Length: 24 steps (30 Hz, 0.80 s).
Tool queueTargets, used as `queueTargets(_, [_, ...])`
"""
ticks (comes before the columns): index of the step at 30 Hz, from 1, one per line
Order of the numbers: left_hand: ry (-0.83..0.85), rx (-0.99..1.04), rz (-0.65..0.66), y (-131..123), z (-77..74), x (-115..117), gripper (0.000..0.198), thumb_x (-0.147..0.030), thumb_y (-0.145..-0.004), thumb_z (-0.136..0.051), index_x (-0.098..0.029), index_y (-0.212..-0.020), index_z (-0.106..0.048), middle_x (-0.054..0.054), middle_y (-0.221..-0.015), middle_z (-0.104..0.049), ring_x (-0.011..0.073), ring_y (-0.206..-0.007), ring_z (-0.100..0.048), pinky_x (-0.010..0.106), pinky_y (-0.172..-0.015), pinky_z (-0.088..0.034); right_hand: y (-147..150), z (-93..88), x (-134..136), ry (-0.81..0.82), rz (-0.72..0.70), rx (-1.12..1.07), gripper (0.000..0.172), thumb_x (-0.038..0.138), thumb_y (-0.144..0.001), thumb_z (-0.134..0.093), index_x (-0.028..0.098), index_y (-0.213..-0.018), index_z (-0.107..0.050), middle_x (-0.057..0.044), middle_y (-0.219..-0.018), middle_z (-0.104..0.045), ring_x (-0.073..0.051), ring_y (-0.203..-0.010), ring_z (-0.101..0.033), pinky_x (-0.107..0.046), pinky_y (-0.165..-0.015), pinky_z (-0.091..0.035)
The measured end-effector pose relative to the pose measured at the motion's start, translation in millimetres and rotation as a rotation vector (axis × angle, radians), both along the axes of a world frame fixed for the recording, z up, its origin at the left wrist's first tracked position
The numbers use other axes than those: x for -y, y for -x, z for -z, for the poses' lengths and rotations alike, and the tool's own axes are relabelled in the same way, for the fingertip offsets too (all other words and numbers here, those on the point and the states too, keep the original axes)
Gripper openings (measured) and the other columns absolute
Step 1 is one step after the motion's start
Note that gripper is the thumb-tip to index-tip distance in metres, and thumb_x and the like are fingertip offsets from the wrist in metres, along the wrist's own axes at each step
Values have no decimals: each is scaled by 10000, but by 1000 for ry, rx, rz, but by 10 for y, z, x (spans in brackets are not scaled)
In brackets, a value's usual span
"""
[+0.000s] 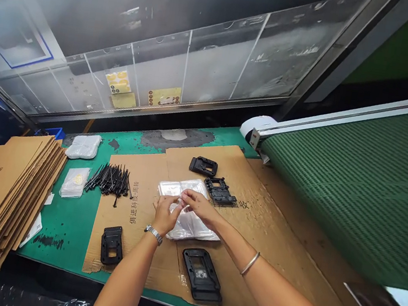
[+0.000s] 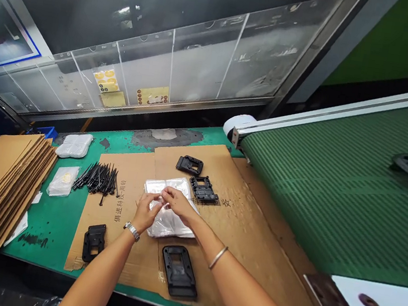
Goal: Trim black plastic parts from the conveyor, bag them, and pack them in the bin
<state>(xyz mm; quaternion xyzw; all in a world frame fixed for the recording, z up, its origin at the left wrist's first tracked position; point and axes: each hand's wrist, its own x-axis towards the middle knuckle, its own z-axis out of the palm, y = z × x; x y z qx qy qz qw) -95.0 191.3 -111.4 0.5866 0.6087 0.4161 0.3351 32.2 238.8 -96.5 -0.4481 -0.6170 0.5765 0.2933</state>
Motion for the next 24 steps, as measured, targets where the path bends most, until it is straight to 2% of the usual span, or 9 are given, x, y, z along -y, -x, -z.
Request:
queueTargets(2, [-23, 11, 38, 19, -95, -66, 100, -237, -735, -554, -194, -780, -632, 58, -815, -648, 206, -845, -552, 389, -884, -339, -45, -115, 30, 19, 41, -44, 402, 591, -732, -397, 193, -752, -446, 1, -683, -486, -123, -626, -484, -252, -541, -418])
queueTargets(3, [-38, 17, 51, 38, -149, -83, 95, -238, -743, -540, -189, -738, -621, 48, -778, -636, 191, -806, -550, 366, -852, -361, -76, -167, 60, 28, 52, -60, 423, 610, -723, -411, 194, -783, -456, -4, -713, -489, -126, -644, -482, -247, -534, -414])
queueTargets(5, [-66, 29, 75, 85, -266, -95, 113, -244, -759, -513, -183, -723, -601, 38, -753, -609, 172, -775, -537, 318, -783, -391, -148, -258, 149, 44, 38, -80, 456, 629, -671, -493, 189, -792, -481, -4, -726, -491, -129, -661, -474, -242, -529, -405])
queueTargets(7, [-82, 40, 108, 134, -377, -80, 116, -255, -761, -510, -183, -733, -595, 27, -741, -586, 155, -743, -522, 283, -728, -399, -229, -334, 261, 68, -17, -94, 466, 623, -607, -577, 175, -710, -502, 5, -669, -494, -123, -632, -465, -248, -540, -398])
queueTargets(10, [-77, 48, 162, 187, -497, -16, 122, -280, -747, -537, -184, -730, -611, 6, -673, -557, 130, -651, -481, 258, -653, -390, -346, -416, 429, 110, -90, -117, 469, 628, -613, -572, 169, -595, -475, 19, -567, -482, -102, -546, -442, -249, -527, -372])
queueTargets(13, [-43, 63, 200, 212, -540, 87, 154, -311, -735, -560, -176, -716, -633, -8, -594, -537, 110, -564, -425, 248, -576, -364, -423, -457, 566, 144, -111, -118, 484, 641, -622, -561, 186, -552, -409, 61, -465, -394, -65, -430, -333, -218, -422, -249])
queueTargets(16, [0, 95, 224, 229, -536, 197, 188, -334, -730, -567, -162, -722, -641, 1, -599, -558, 105, -553, -424, 243, -548, -358, -456, -497, 685, 157, -115, -119, 518, 664, -602, -566, 198, -522, -355, 95, -434, -295, -41, -400, -219, -213, -404, -143])
queueTargets(22, [42, 96, 221, 256, -613, 394, 236, -380, -720, -573, -167, -786, -650, 14, -650, -558, 124, -594, -459, 259, -590, -390, -507, -658, 929, 176, -189, -189, 480, 640, -645, -540, 177, -586, -426, 49, -531, -409, -75, -491, -355, -225, -470, -257])
queueTargets(24, [-14, 44, 124, 212, -679, 501, 254, -375, -701, -599, -191, -870, -643, 34, -758, -560, 156, -709, -484, 282, -667, -395, -511, -660, 996, 164, -175, -162, 450, 605, -646, -558, 184, -582, -413, 55, -530, -390, -73, -489, -333, -223, -465, -245])
